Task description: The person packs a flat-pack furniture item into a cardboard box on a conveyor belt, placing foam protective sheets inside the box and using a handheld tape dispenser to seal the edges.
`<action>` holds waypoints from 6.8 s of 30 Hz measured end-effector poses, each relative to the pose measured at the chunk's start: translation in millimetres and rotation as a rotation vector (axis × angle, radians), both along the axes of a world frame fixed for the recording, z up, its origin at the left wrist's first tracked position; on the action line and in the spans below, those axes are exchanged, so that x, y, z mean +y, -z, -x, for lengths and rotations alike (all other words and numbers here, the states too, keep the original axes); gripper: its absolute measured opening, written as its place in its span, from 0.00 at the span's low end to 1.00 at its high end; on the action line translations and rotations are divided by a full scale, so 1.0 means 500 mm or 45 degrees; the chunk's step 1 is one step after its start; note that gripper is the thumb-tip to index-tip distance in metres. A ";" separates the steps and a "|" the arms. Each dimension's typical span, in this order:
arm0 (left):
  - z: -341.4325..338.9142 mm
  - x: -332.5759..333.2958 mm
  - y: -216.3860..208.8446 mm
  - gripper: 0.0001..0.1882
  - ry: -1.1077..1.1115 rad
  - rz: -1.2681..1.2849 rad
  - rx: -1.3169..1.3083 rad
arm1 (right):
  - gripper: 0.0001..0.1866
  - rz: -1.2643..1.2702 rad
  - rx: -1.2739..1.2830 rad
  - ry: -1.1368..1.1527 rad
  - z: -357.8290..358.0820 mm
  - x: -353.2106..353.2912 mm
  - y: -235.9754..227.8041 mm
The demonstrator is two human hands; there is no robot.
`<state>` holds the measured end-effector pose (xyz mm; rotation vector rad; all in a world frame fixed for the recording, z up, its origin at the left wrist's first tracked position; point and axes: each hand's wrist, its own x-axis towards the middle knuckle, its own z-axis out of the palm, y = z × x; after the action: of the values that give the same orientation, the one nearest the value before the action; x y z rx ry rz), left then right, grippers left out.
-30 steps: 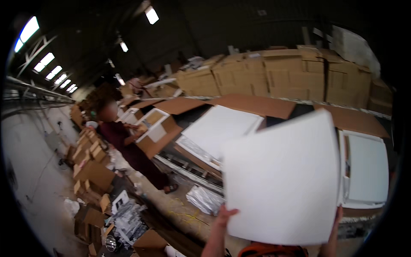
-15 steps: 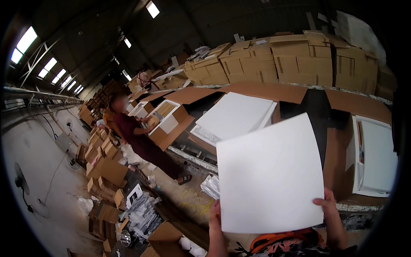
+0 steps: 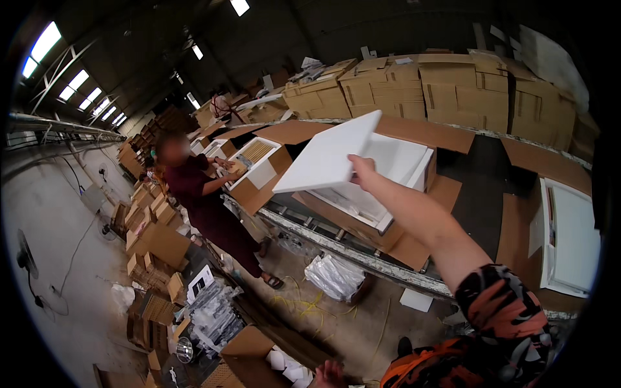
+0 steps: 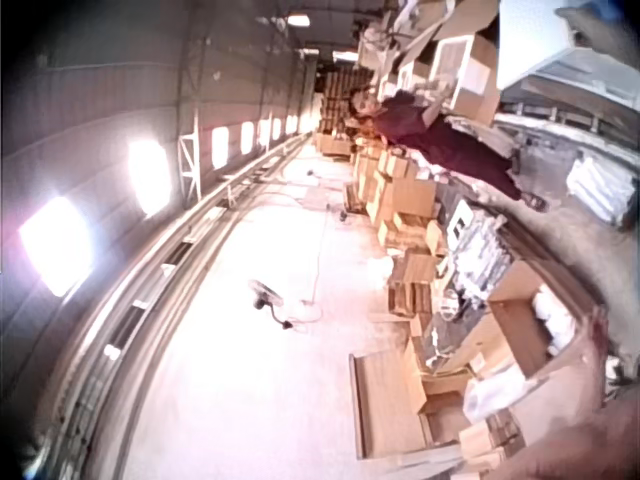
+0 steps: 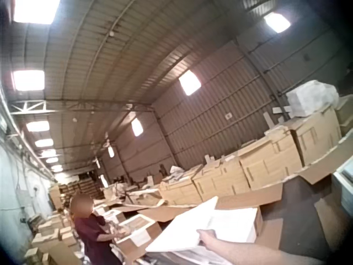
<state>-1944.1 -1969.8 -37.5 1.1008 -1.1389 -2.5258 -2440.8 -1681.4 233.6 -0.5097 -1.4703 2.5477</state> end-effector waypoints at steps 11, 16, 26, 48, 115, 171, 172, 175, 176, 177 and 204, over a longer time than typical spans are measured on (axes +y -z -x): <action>0.052 0.136 -0.050 0.31 0.315 0.024 -0.184 | 0.06 -1.045 0.467 -0.546 -0.542 -0.296 0.429; 0.187 0.280 -0.191 0.30 0.696 0.209 -0.077 | 0.09 -1.004 0.566 -0.816 -0.807 -0.023 0.498; 0.117 0.901 -0.199 0.09 1.594 0.470 0.932 | 0.21 -1.632 0.384 0.417 -1.396 0.755 0.268; 0.007 1.260 -0.271 0.22 2.211 2.727 1.588 | 0.54 -1.538 -1.186 0.798 -1.668 1.202 0.185; -0.180 1.242 -0.312 0.46 1.967 2.487 1.806 | 0.35 -2.307 -0.861 0.657 -1.697 1.321 0.314; -0.327 1.424 -0.299 0.49 2.188 2.093 2.030 | 0.35 -1.764 -1.273 0.915 -1.419 2.428 0.556; -0.327 1.426 -0.300 0.49 2.199 2.124 2.041 | 0.34 -1.742 -1.240 0.935 -1.420 2.448 0.557; -0.322 1.430 -0.309 0.43 2.226 2.114 2.025 | 0.33 -1.650 -1.137 1.024 -1.438 2.486 0.553; -0.321 1.432 -0.309 0.36 2.230 2.093 2.014 | 0.32 -1.616 -1.088 1.057 -1.444 2.499 0.546; -0.324 1.431 -0.303 0.36 2.230 2.082 2.018 | 0.32 -1.585 -1.029 1.101 -1.453 2.512 0.539; -0.349 1.404 -0.156 0.12 1.925 2.449 2.968 | 0.46 -1.688 -0.759 0.638 -2.140 1.305 0.457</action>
<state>-1769.4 -1267.8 40.6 2.7784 1.7969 -0.0922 -1371.0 -1028.7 5.3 -1.1520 -2.3402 0.7017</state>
